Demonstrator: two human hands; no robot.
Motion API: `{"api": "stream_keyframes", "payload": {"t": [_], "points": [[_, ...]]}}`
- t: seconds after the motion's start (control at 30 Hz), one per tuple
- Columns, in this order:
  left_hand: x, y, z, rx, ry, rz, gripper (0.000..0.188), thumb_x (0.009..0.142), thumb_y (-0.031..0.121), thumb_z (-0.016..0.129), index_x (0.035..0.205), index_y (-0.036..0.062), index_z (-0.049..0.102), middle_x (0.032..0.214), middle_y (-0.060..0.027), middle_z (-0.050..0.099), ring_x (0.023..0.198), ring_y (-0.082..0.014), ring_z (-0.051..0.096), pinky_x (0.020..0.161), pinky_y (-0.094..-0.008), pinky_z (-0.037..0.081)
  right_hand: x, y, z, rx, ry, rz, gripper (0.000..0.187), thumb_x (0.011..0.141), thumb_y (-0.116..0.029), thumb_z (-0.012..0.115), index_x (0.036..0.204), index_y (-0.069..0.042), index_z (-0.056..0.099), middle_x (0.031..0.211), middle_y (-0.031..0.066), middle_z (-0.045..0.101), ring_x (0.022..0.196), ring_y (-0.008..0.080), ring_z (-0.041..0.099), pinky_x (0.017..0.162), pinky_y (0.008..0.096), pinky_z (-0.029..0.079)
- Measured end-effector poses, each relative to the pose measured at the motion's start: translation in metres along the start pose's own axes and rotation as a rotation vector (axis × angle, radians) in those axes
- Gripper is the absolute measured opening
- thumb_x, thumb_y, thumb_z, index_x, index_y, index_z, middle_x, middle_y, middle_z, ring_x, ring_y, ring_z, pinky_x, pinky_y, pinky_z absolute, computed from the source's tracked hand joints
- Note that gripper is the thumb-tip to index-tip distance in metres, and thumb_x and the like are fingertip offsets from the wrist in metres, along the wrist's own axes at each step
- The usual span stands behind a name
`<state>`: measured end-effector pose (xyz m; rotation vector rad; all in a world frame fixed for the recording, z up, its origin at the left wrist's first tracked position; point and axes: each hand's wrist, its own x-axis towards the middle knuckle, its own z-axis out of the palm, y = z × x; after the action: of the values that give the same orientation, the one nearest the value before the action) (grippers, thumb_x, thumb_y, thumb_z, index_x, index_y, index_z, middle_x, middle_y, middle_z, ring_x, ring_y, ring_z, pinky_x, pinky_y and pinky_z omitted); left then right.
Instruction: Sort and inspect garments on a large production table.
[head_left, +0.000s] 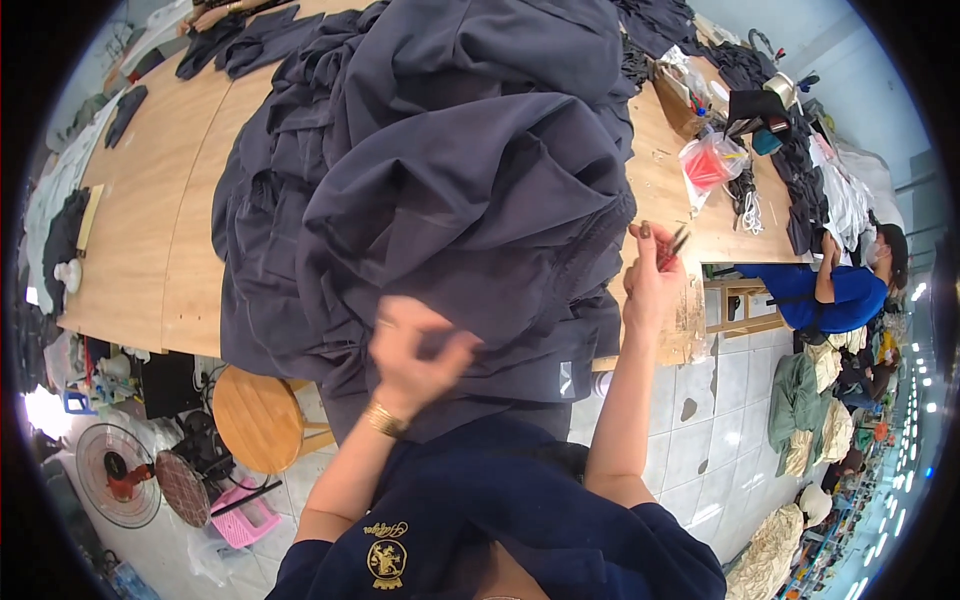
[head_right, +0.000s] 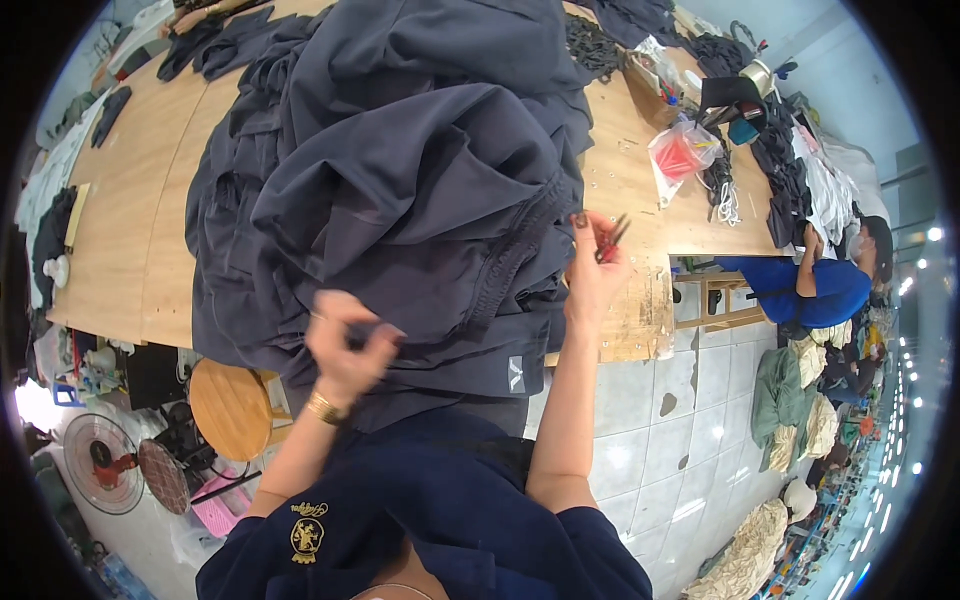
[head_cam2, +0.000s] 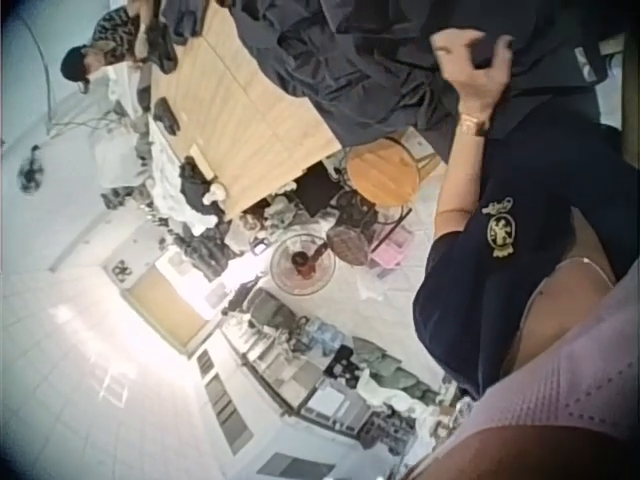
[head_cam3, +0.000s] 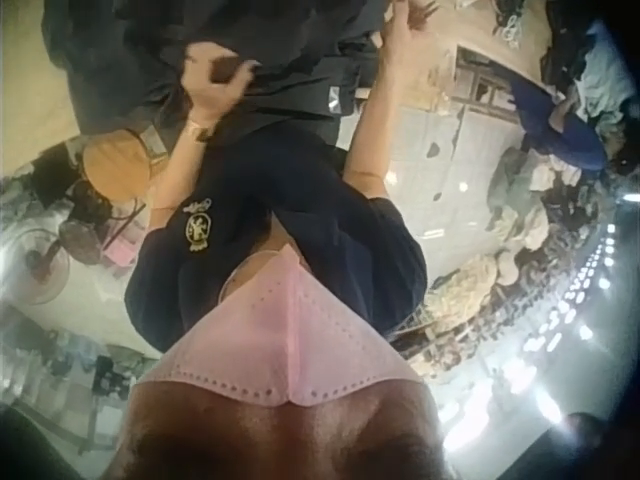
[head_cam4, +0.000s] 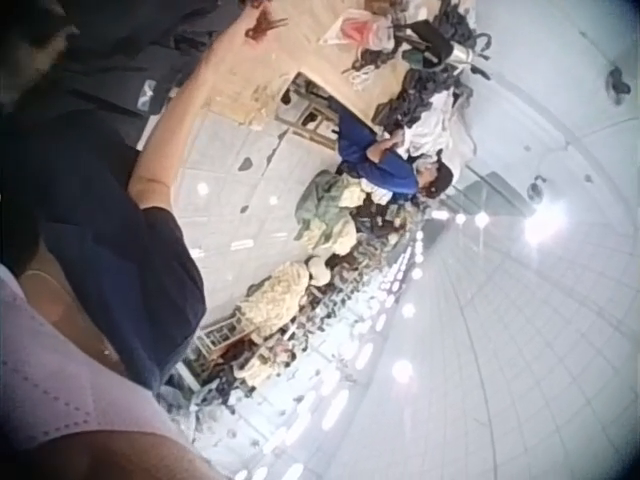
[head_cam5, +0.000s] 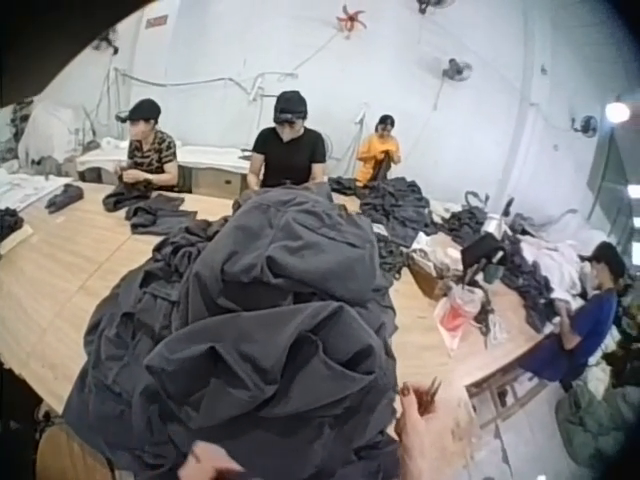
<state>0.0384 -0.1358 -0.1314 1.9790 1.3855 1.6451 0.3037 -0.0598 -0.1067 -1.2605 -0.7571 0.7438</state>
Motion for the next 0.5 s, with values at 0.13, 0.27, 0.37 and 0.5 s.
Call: {"api": "stream_keyframes", "payload": {"t": [0.13, 0.27, 0.37, 0.5], "points": [[-0.016, 0.022, 0.04, 0.159, -0.298, 0.076, 0.047, 0.063, 0.024, 0.08, 0.104, 0.009, 0.06, 0.096, -0.0071, 0.055, 0.089, -0.0249, 0.052, 0.075, -0.0338, 0.045, 0.006, 0.004, 0.015, 0.058, -0.035, -0.054, 0.015, 0.084, -0.007, 0.062, 0.099, -0.002, 0.062, 0.075, -0.0014, 0.06, 0.042, -0.0002, 0.035, 0.037, 0.0177, 0.024], [-0.001, 0.022, 0.045, 0.058, -0.258, -0.013, 0.046, 0.065, 0.022, 0.079, 0.104, 0.0083, 0.059, 0.1, -0.0083, 0.053, 0.093, -0.0264, 0.051, 0.081, -0.0361, 0.042, 0.005, 0.001, 0.021, 0.15, -0.095, -0.047, 0.022, 0.082, 0.002, 0.053, 0.103, -0.001, 0.059, 0.079, -0.0002, 0.059, 0.041, -0.0003, 0.036, 0.036, 0.0173, 0.025], [0.032, 0.023, 0.051, -0.035, -0.146, 0.112, 0.042, 0.066, 0.02, 0.078, 0.102, 0.0082, 0.059, 0.102, -0.0082, 0.054, 0.094, -0.0269, 0.051, 0.083, -0.0372, 0.041, 0.002, 0.0, 0.023, 0.269, -0.145, 0.027, 0.023, 0.083, 0.001, 0.053, 0.106, -0.002, 0.057, 0.077, -0.0013, 0.055, 0.041, -0.0004, 0.035, 0.035, 0.0175, 0.024], [0.103, 0.042, 0.072, 0.067, -0.081, 0.357, 0.049, 0.069, 0.02, 0.077, 0.111, 0.0076, 0.056, 0.114, -0.0116, 0.051, 0.11, -0.0306, 0.049, 0.092, -0.0391, 0.037, -0.009, -0.007, 0.033, 0.478, -0.086, 0.197, 0.022, 0.086, -0.008, 0.061, 0.108, -0.004, 0.056, 0.065, -0.0034, 0.049, 0.04, -0.0002, 0.033, 0.035, 0.018, 0.023]]}}
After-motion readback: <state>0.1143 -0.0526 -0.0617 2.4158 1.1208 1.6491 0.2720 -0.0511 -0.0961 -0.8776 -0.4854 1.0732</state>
